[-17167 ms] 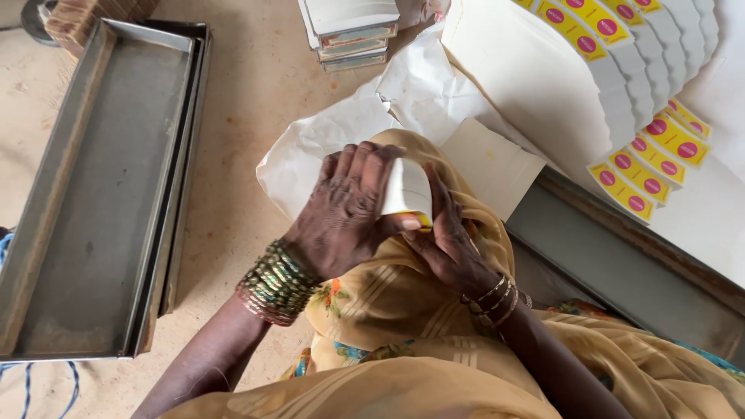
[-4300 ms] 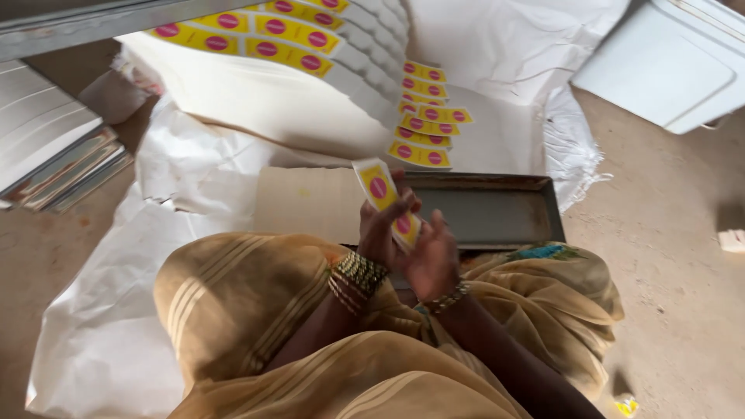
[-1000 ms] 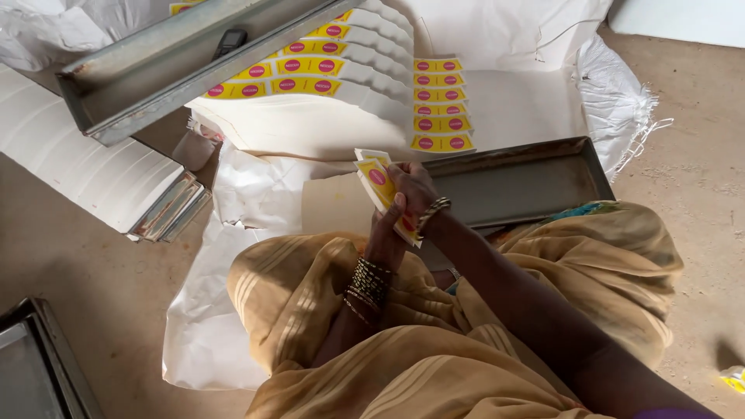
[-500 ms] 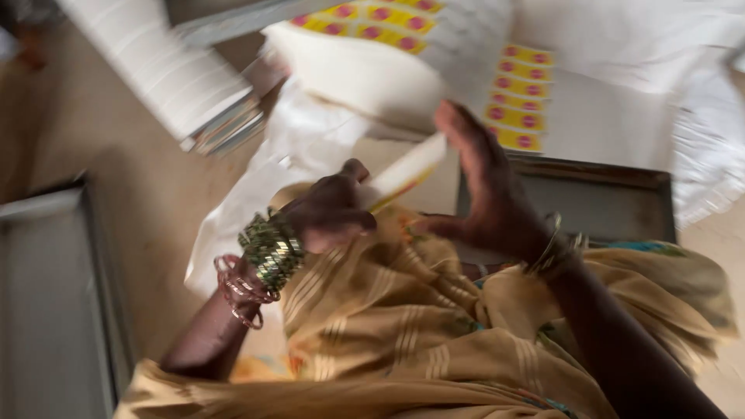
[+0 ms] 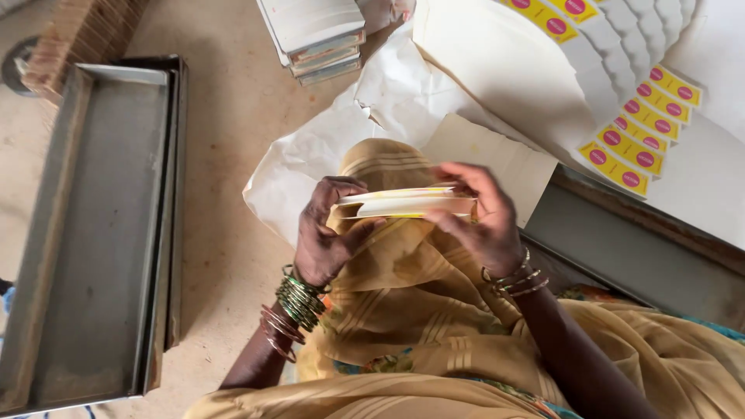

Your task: Sorting, aligning, and stacking printed Nescafe coffee cup labels into stacks and metal containers.

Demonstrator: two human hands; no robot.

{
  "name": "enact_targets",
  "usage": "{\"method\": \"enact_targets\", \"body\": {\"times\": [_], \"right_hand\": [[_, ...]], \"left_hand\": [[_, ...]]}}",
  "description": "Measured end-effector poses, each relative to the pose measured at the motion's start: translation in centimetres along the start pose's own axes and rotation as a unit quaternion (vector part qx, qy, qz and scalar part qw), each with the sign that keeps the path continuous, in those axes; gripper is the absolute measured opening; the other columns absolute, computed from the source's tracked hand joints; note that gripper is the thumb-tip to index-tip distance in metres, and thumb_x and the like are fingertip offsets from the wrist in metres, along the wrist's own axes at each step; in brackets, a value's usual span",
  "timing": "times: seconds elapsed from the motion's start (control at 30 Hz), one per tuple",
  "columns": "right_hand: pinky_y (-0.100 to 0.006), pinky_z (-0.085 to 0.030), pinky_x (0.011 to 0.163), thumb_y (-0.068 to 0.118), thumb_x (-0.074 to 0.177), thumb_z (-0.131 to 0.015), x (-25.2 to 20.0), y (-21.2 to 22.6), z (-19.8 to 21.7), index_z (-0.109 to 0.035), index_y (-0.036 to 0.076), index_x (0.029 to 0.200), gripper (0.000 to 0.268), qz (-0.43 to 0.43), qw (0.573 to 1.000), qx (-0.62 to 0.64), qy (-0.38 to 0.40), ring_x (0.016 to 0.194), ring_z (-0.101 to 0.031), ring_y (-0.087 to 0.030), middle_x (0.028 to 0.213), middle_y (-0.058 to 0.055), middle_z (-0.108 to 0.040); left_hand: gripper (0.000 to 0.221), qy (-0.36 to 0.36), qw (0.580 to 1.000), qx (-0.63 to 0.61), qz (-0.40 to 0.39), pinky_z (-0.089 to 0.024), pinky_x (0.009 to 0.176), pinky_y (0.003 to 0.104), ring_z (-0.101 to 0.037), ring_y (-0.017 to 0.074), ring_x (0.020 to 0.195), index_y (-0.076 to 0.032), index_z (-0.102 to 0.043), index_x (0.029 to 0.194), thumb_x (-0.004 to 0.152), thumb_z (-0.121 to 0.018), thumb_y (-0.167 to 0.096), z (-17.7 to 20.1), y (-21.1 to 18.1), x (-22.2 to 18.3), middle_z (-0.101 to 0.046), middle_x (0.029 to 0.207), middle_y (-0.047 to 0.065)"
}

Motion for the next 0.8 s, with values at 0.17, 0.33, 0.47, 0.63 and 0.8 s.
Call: {"method": "enact_targets", "body": {"times": [0.17,0.33,0.47,0.63,0.8], "right_hand": [[-0.043,-0.036,0.122,0.033,0.105,-0.056,-1.3,-3.3,-0.6,-0.045,-0.004,0.148,0.058,-0.053,0.932,0.313,-0.173,0.139,-0.05,-0.027,0.149,-0.02,-0.054],[-0.048,-0.032,0.128,0.049,0.11,-0.042,-0.1,-2.6,-1.6,-0.04,-0.009,0.151,0.071,-0.057,0.906,0.382,-0.175,0.146,-0.045,-0.034,0.153,-0.024,-0.05],[-0.045,-0.021,0.134,0.06,0.107,-0.042,1.8,2.8,-1.9,-0.032,0.004,0.158,0.077,0.106,0.989,-0.047,-0.09,0.157,-0.026,-0.03,0.166,-0.021,-0.032],[-0.054,-0.022,0.119,0.055,0.082,-0.071,1.7,4.7,-4.7,-0.033,0.002,0.149,0.094,0.19,0.887,-0.411,0.093,0.143,-0.035,-0.038,0.147,-0.025,-0.044],[-0.048,-0.043,0.104,0.015,0.083,-0.082,0.7,1.5,-4.2,-0.055,0.007,0.133,0.057,0.088,0.907,-0.402,0.093,0.121,-0.059,-0.036,0.125,-0.016,-0.063]], "left_hand": [[0.059,-0.046,0.983,-0.153,0.091,-0.056,0.104,0.034,-0.066,0.0203,0.119,-0.006,-0.049,0.134,0.085,-0.082,-0.002,-1.8,0.7,-0.1,-0.062,0.13,0.011],[0.062,-0.064,0.995,0.012,-0.074,-0.056,0.107,0.036,-0.057,0.0303,0.128,-0.002,-0.049,0.134,0.083,-0.083,-0.001,-0.4,-3.0,0.8,-0.055,0.133,0.016],[0.049,0.014,0.996,0.087,-0.031,-0.054,0.105,0.039,-0.063,0.0274,0.123,-0.006,-0.059,0.125,0.083,-0.085,-0.005,-0.1,-2.3,1.2,-0.064,0.127,0.011],[0.041,0.109,0.949,0.293,-0.043,-0.044,0.098,0.046,-0.06,0.0315,0.11,-0.006,-0.064,0.118,0.082,-0.081,-0.018,-0.9,-5.8,2.5,-0.065,0.116,0.011],[0.041,0.122,0.89,0.437,-0.045,-0.042,0.093,0.05,-0.059,0.0328,0.099,0.003,-0.062,0.118,0.082,-0.071,-0.014,-3.4,-4.5,1.0,-0.06,0.106,0.018]]}}
Point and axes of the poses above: each hand's wrist, its own x-axis towards the middle knuckle, its own z-axis out of the back of the hand, y = z × x, the point moved 9 cm from there along x, towards the middle knuckle
